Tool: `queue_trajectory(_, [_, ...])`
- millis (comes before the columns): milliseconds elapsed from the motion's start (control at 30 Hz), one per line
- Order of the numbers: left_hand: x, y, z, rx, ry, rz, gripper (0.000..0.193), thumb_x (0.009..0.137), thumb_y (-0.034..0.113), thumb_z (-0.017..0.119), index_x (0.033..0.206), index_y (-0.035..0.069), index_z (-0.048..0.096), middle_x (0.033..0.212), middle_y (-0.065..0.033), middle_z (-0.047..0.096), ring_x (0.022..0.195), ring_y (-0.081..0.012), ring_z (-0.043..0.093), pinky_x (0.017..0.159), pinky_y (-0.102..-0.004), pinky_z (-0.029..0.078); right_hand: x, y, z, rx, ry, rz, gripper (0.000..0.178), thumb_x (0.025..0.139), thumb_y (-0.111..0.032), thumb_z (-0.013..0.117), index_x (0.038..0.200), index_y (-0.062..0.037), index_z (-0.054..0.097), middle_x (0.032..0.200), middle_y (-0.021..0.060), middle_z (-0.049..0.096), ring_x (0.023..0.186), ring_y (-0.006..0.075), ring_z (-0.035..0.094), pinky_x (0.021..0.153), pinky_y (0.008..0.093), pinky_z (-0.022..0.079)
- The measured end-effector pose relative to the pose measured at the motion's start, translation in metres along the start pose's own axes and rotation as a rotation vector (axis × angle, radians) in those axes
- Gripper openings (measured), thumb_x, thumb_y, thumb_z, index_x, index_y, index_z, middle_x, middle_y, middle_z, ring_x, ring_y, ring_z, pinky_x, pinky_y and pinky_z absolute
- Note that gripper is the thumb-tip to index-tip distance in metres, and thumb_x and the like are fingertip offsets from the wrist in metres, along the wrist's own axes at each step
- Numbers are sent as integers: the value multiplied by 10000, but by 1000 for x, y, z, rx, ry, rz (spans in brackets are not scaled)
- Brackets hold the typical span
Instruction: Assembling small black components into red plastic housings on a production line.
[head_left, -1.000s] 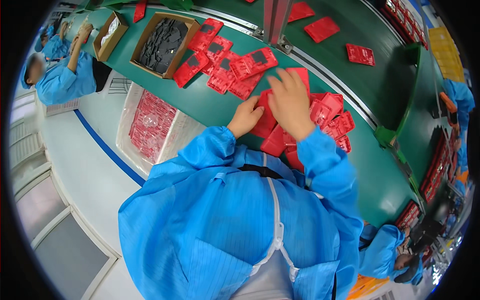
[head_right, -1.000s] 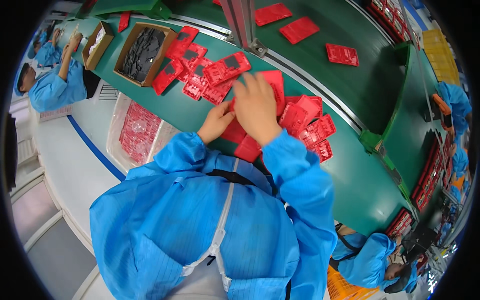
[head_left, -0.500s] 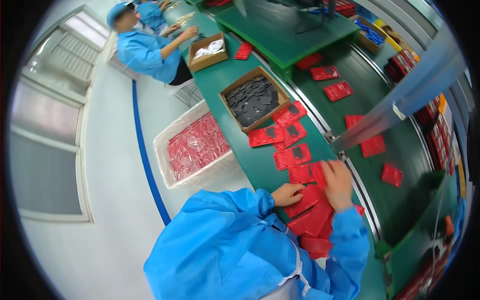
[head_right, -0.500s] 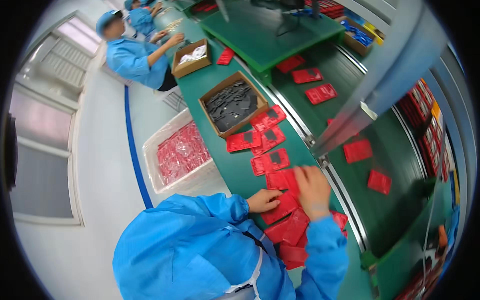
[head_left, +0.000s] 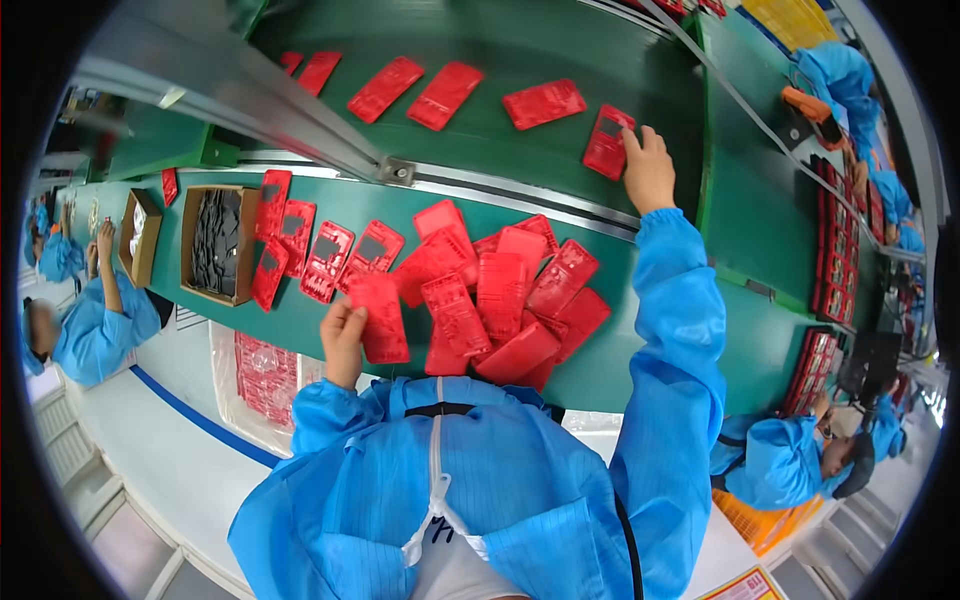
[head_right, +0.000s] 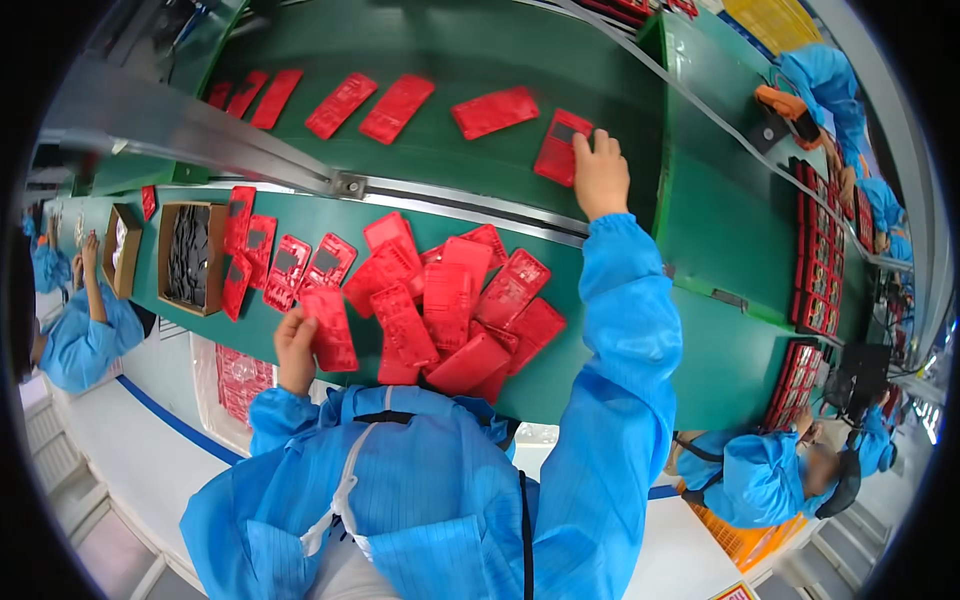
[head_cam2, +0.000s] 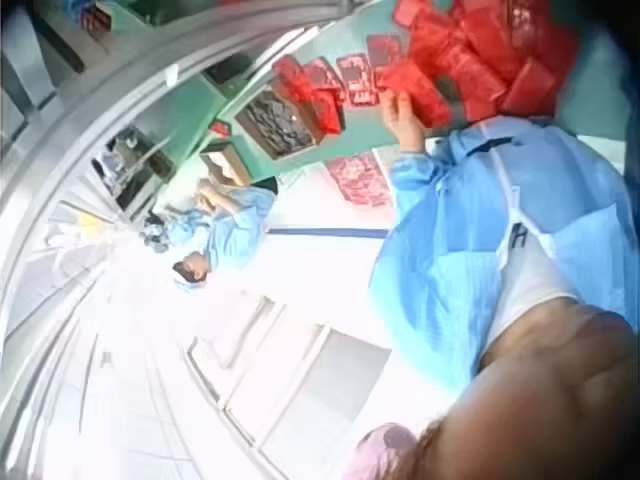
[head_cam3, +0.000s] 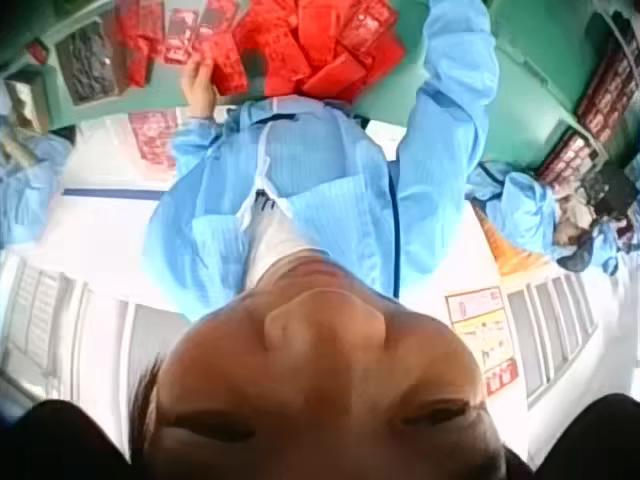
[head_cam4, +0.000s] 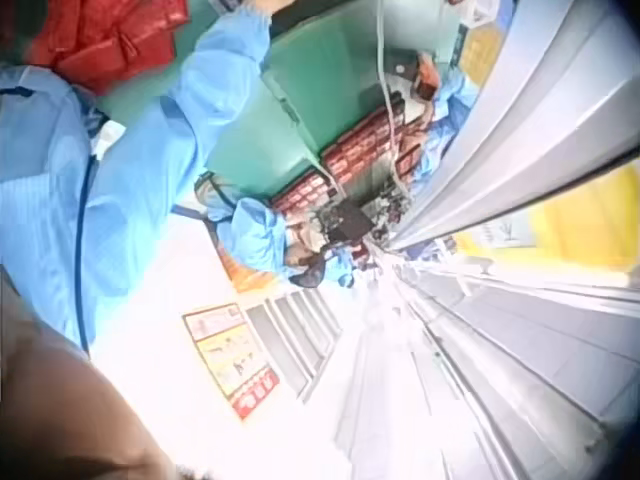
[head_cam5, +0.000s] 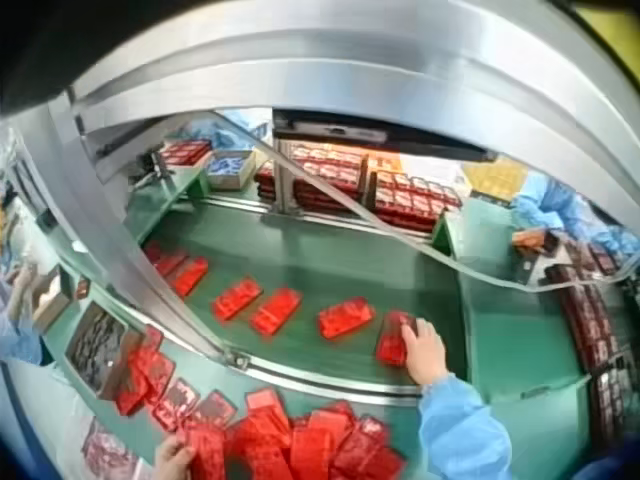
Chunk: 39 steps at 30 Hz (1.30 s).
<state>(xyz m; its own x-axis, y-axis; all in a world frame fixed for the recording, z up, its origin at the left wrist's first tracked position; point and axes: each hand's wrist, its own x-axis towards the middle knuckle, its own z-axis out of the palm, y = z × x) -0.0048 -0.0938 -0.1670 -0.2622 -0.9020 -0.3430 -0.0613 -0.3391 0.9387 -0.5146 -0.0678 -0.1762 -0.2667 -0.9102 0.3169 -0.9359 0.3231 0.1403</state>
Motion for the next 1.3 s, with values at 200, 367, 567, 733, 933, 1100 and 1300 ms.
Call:
queue_trajectory(200, [43, 85, 119, -29, -211, 118, 189, 901, 61, 522, 1068, -13, 571, 974, -23, 616, 884, -91, 557, 773, -221, 441, 1, -28, 25, 284, -118, 216, 454, 810, -340, 613, 1186, -101, 528, 1227, 219, 452, 1062, 373, 478, 813, 467, 466])
queue_trajectory(367, [95, 94, 229, -132, -322, 145, 212, 897, 67, 531, 1078, -33, 578, 984, -44, 628, 887, -97, 564, 777, -232, 448, 18, -45, -9, 904, 70, 274, 511, 776, -309, 674, 1165, -9, 533, 1131, 208, 540, 990, 350, 545, 865, 419, 442])
queue_trajectory(567, [140, 107, 347, -139, -433, -50, 350, 860, 120, 581, 1164, -45, 530, 1085, -129, 601, 953, -205, 591, 827, -318, 471, -1, -36, -25, 1327, 200, 711, 419, 721, -60, 618, 1127, -12, 526, 983, 165, 643, 890, 258, 641, 774, 348, 501])
queue_trajectory(733, [195, 74, 331, 1084, -423, 965, 410, 832, 135, 560, 1241, 154, 536, 1310, -151, 465, 1213, -386, 410, 976, -463, 375, -3, 33, 9, 494, 171, 1008, 494, 763, -104, 551, 1240, -20, 451, 1120, 252, 576, 1015, 399, 570, 907, 430, 438])
queue_trajectory(933, [232, 50, 282, 1684, -300, 684, 509, 835, 209, 573, 1321, 284, 442, 1412, -148, 325, 1240, -388, 386, 917, -510, 421, -30, 17, 39, 109, -37, 658, 462, 848, -278, 579, 1278, -154, 465, 1362, 169, 392, 1239, 426, 357, 982, 576, 310])
queue_trajectory(1100, [230, 74, 279, 1557, -213, 762, 525, 826, 328, 603, 1309, 193, 448, 1363, -191, 368, 1154, -441, 444, 883, -503, 461, -17, 14, 17, 342, 41, 541, 377, 790, -150, 594, 1154, -64, 547, 1207, 165, 509, 1065, 392, 469, 880, 518, 401])
queue_trajectory(1300, [144, 73, 185, 1110, -346, 1101, 392, 743, 245, 645, 1062, 23, 593, 1083, -188, 568, 1030, -382, 517, 881, -462, 427, -85, -62, -57, 602, -391, -413, 636, 643, -95, 629, 1262, -64, 488, 1382, 182, 382, 1300, 441, 289, 1050, 533, 270])
